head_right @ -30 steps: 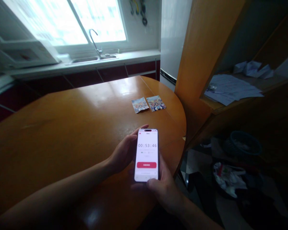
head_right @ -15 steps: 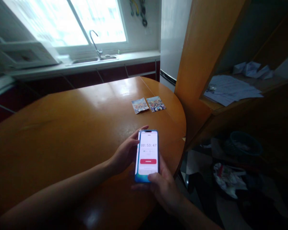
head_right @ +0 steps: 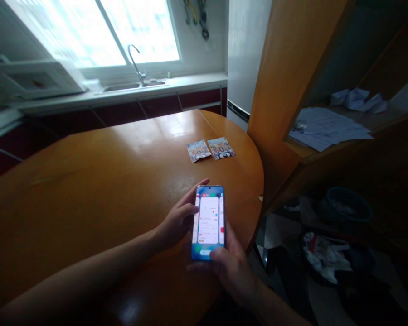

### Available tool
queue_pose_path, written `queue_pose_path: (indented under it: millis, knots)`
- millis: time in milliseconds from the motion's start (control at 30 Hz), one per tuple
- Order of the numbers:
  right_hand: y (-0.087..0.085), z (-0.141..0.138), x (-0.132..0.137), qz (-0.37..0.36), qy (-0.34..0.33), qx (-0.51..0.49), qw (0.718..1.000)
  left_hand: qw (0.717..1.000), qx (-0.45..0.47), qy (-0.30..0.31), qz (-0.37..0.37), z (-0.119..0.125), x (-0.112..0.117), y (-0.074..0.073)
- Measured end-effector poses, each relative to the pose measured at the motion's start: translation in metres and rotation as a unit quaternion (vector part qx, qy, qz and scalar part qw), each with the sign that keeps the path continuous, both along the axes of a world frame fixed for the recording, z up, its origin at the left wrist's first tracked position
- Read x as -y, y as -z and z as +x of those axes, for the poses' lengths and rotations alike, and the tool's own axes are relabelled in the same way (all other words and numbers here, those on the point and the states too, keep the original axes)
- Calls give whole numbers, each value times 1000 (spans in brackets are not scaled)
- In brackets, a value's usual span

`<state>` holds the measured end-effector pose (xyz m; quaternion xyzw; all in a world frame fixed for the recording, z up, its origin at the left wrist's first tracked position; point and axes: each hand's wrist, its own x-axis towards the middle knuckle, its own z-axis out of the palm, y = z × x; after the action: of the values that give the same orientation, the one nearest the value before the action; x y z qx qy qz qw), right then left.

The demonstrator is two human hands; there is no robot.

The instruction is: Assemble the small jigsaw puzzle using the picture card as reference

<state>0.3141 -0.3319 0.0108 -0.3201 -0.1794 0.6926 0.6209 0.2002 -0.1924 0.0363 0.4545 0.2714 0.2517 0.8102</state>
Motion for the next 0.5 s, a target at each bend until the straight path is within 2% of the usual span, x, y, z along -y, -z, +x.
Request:
queue_pose_path:
  millis: [200,500]
  knots:
    - [0,0,0,-3,9,0,1000,1000,9,-11,-7,2,-1,-1]
    - [2,0,-1,9,6,-9,1000,1000,12,-8,-15,2,-1,4]
